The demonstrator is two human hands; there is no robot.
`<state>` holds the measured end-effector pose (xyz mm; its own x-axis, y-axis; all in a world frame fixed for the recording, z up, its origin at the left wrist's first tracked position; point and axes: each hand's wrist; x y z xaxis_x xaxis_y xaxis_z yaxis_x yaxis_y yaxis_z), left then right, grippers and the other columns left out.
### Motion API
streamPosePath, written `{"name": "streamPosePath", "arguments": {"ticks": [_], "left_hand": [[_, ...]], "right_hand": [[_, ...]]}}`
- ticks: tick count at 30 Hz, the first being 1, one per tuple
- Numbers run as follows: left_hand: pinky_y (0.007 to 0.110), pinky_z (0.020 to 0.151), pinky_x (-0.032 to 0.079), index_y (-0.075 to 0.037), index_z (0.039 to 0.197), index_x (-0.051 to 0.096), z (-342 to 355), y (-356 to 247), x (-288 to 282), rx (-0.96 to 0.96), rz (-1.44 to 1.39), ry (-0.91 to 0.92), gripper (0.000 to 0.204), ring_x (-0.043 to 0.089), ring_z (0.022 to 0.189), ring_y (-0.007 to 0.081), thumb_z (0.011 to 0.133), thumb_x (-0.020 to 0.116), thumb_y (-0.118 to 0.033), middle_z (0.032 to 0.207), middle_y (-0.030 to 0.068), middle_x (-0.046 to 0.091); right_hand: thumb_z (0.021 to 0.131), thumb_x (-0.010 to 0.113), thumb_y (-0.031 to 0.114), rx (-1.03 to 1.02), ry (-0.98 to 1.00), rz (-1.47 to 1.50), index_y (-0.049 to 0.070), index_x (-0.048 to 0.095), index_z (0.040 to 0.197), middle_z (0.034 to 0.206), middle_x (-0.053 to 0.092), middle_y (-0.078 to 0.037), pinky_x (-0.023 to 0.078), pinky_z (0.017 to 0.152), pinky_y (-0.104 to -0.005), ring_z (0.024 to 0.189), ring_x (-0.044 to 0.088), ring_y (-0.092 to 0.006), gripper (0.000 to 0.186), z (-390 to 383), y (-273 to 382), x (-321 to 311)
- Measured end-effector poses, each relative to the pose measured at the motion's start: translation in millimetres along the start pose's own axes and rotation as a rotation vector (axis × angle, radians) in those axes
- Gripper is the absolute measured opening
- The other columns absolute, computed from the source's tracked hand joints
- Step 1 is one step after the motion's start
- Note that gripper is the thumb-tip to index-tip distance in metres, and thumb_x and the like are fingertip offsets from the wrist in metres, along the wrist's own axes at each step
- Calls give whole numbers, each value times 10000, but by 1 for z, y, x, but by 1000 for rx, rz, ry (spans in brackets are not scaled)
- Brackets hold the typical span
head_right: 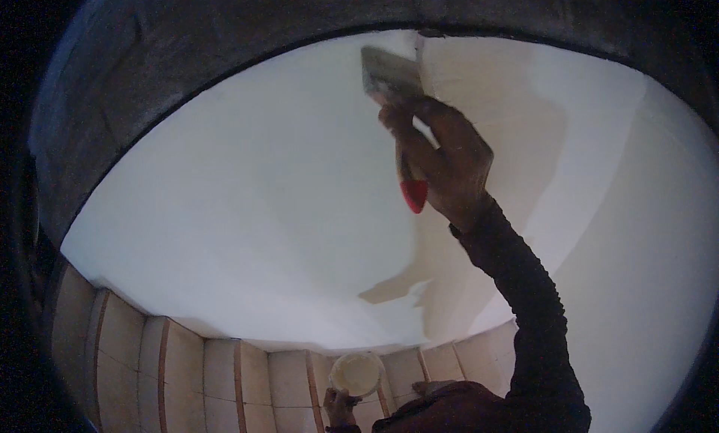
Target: The person paints an interior wall and the underside of a staircase using a brush and a small container of white paint, standing on the steps to reach higher sections.
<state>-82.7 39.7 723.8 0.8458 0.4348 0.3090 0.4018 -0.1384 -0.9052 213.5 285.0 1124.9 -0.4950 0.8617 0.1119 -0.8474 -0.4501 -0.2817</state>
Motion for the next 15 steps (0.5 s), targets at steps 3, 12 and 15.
{"name": "streamPosePath", "arguments": {"ticks": [3,12,15], "left_hand": [[310,499,522,-53,836,495,3,0,0,26,-39,-14,190,574,504,166,752,646,-133,666,71,579],[269,533,472,-15,889,492,-4,-14,16,-25,-21,-5,186,607,577,175,776,606,-108,726,95,601],[263,523,469,-12,890,493,-2,-12,7,-30,-21,-30,182,595,568,168,779,604,-105,731,88,596]], "right_hand": [[707,720,121,31,-67,-62,186,674,1028,1070,630,-39,571,736,-291,917,648,-211,331,8,-11,4],[731,697,25,87,125,87,170,664,1051,1049,631,-48,563,664,-271,872,651,-192,353,-6,-7,-15],[765,670,-57,122,-38,258,88,648,973,1043,626,-106,541,698,-271,884,640,-197,255,-4,2,-24]]}}
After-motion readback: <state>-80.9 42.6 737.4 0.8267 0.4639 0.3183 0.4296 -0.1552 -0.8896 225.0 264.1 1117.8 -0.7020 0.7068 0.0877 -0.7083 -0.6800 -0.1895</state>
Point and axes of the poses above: each hand's wrist, its own z-axis towards the middle knuckle, its own x-axis out of the palm, y = z × x
